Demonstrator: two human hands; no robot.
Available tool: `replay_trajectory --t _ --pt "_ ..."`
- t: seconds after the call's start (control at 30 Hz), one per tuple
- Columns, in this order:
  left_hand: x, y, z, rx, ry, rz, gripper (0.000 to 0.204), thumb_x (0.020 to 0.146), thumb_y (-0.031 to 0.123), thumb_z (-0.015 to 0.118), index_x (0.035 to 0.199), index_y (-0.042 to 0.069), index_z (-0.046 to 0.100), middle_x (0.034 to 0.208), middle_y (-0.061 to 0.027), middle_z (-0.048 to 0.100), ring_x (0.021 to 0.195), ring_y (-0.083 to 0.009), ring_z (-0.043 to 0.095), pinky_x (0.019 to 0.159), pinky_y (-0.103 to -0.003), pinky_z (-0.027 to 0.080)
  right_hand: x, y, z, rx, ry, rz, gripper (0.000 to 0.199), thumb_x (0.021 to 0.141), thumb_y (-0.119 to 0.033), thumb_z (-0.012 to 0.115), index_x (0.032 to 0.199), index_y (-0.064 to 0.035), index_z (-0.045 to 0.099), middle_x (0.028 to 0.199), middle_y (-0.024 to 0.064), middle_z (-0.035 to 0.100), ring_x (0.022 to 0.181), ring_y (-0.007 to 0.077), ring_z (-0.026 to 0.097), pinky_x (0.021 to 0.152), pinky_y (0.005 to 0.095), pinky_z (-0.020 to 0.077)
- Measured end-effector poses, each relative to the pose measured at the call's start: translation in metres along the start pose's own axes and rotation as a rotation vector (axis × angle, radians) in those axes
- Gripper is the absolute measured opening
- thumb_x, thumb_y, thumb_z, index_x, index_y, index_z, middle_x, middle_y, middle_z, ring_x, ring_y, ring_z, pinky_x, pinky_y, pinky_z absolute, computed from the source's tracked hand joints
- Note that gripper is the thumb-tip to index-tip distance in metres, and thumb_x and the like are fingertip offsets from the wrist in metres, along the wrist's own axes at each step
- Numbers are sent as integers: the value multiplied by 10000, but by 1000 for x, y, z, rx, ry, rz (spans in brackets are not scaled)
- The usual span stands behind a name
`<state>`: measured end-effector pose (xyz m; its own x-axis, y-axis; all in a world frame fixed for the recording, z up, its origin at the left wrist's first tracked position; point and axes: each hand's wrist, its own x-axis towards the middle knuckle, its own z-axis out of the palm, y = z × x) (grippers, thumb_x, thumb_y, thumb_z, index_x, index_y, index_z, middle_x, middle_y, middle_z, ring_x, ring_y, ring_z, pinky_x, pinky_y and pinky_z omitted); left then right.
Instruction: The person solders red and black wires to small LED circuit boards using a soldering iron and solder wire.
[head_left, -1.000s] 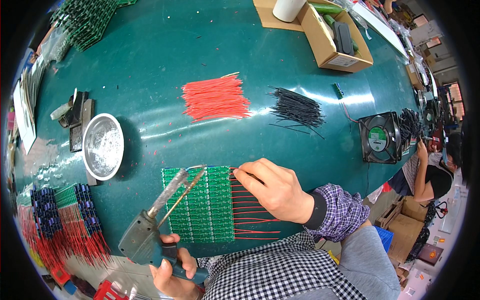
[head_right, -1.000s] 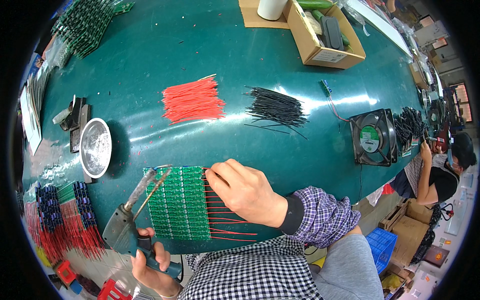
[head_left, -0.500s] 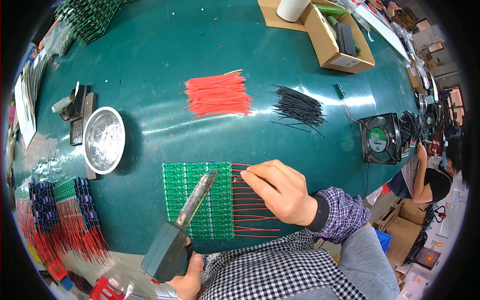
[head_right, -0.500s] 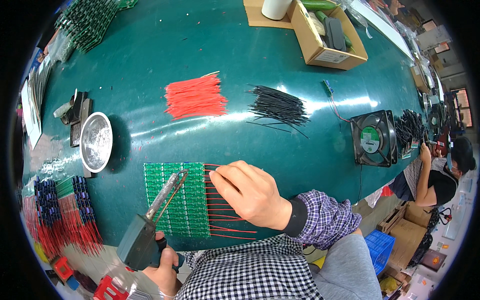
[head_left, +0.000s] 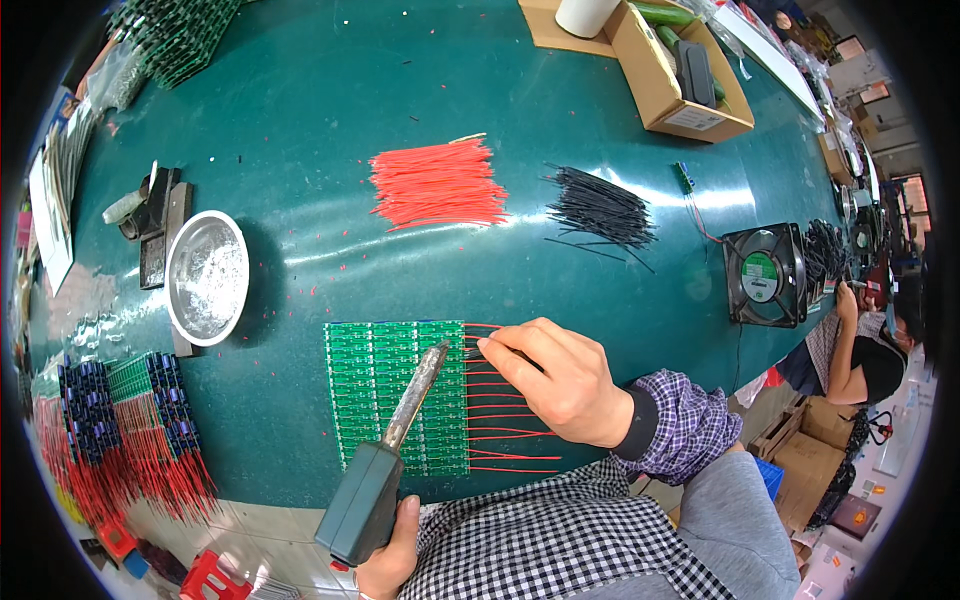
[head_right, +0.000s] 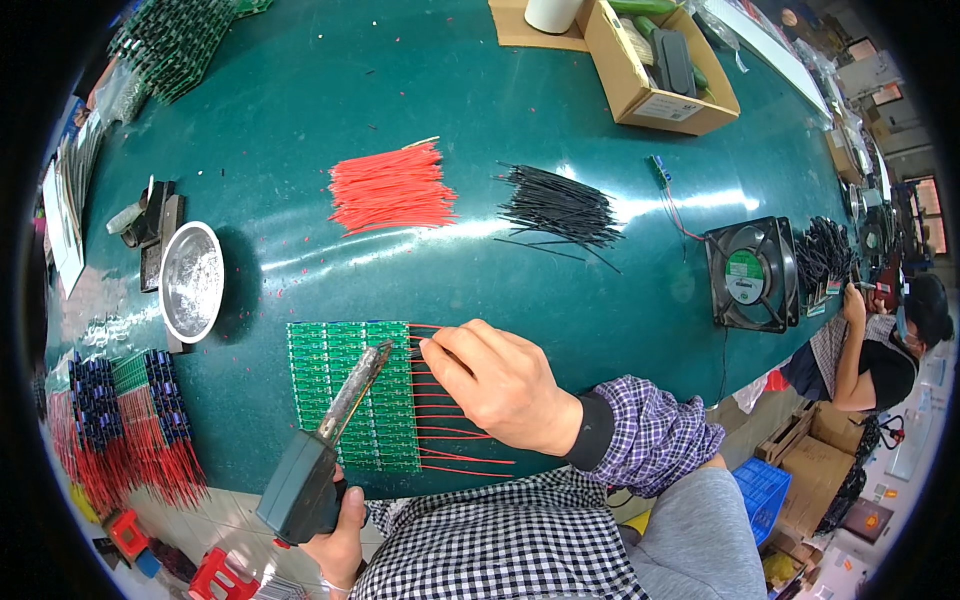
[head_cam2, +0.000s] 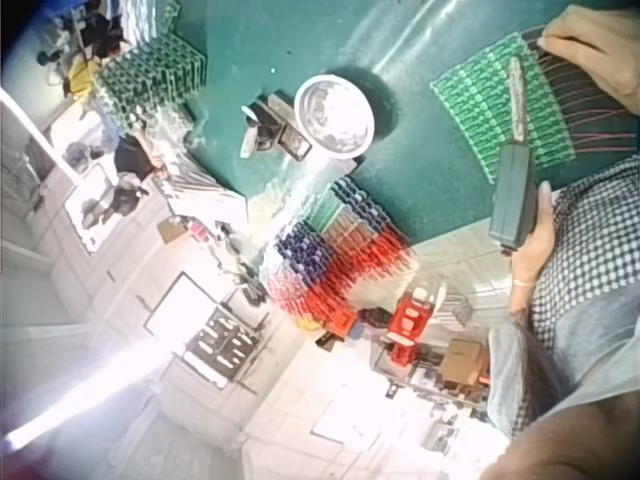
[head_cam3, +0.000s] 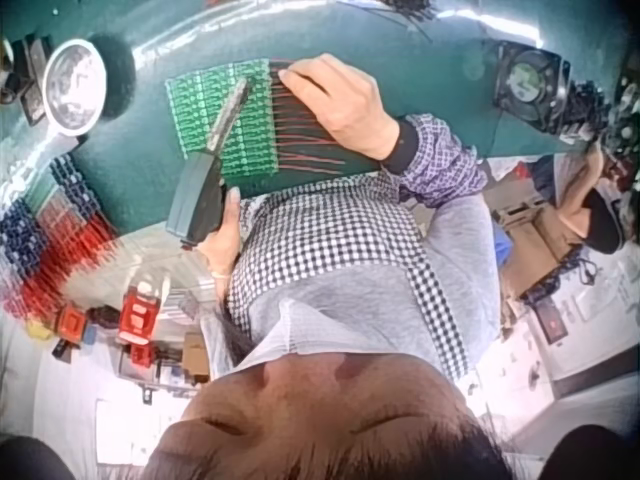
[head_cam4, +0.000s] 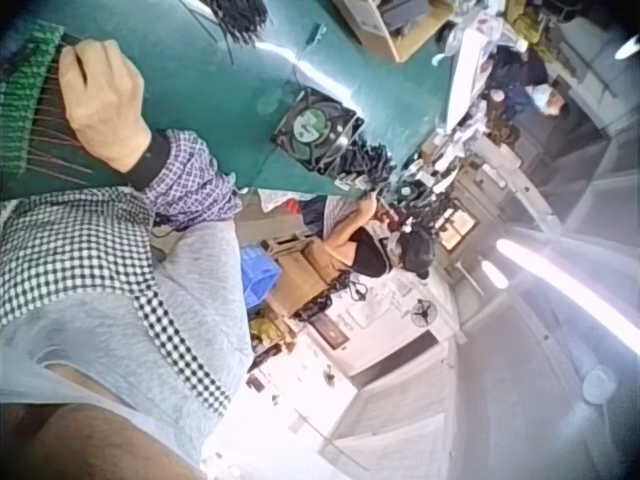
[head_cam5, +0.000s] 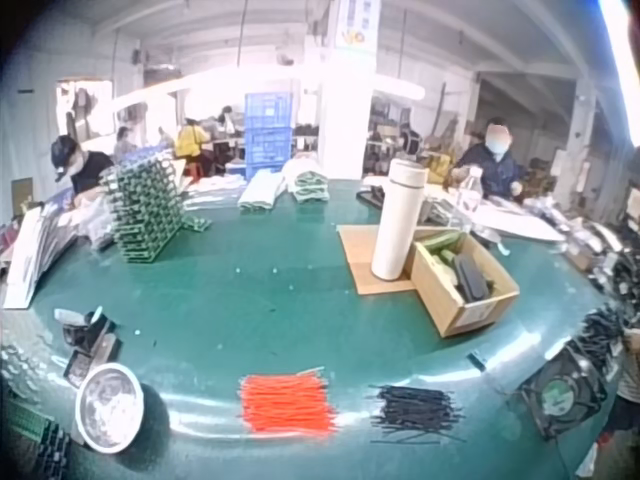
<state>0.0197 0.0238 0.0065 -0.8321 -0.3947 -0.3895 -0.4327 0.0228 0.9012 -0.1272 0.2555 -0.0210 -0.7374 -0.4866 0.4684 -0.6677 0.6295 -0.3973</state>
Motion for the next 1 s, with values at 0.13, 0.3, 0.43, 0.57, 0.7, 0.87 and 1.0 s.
replay_trajectory --t 0.13,0.3,0.43,0.57,0.7,0.87,1.0 --pt "-1 -1 0 25 4 -31 405 807 -68 733 1190 -32 606 1064 -103 630 753 -119 581 579 -237 470 2 -1 -1 6 -6 4 295 724 -33 679 1005 55 699 925 119 660 726 212 654 577 292 541" --pt "-2 1 0 91 -3 20 384 807 -47 752 1171 -34 629 1076 -104 648 874 -148 606 722 -271 504 1 0 -1 2 -8 5 297 721 -33 679 1004 52 700 924 118 660 727 211 653 574 290 540" --pt "-1 -3 0 149 -16 152 381 808 -31 762 1168 -27 636 1075 -93 649 921 -159 603 795 -299 504 0 0 -1 5 -11 5 295 723 -34 678 1006 50 700 925 116 658 733 210 654 577 286 540" --pt "-2 -7 -4 179 -33 128 379 811 -13 775 1166 -19 643 1070 -82 652 945 -164 601 833 -315 498 0 -1 0 -3 -10 3 295 728 -36 674 1009 51 698 927 116 657 735 208 653 579 286 539" --pt "3 1 -9 285 -186 103 381 817 -6 778 1173 -20 643 1057 -80 653 920 -161 604 795 -301 505 0 0 -1 -5 -20 5 295 730 -38 674 1012 50 694 924 115 657 730 206 650 574 285 535" --pt "0 -3 -5 259 -116 145 349 825 -28 760 1153 -19 640 1049 -85 651 882 -146 604 751 -286 508 0 -1 0 -8 -17 5 290 732 -40 678 1008 49 691 918 111 656 725 204 647 567 283 531" --pt "-6 -17 -8 17 28 -35 310 830 -95 709 1117 -23 619 1050 -117 645 732 -129 592 584 -250 489 0 0 -2 -14 -34 0 303 720 -33 676 1010 57 680 926 113 645 750 202 641 592 281 540"
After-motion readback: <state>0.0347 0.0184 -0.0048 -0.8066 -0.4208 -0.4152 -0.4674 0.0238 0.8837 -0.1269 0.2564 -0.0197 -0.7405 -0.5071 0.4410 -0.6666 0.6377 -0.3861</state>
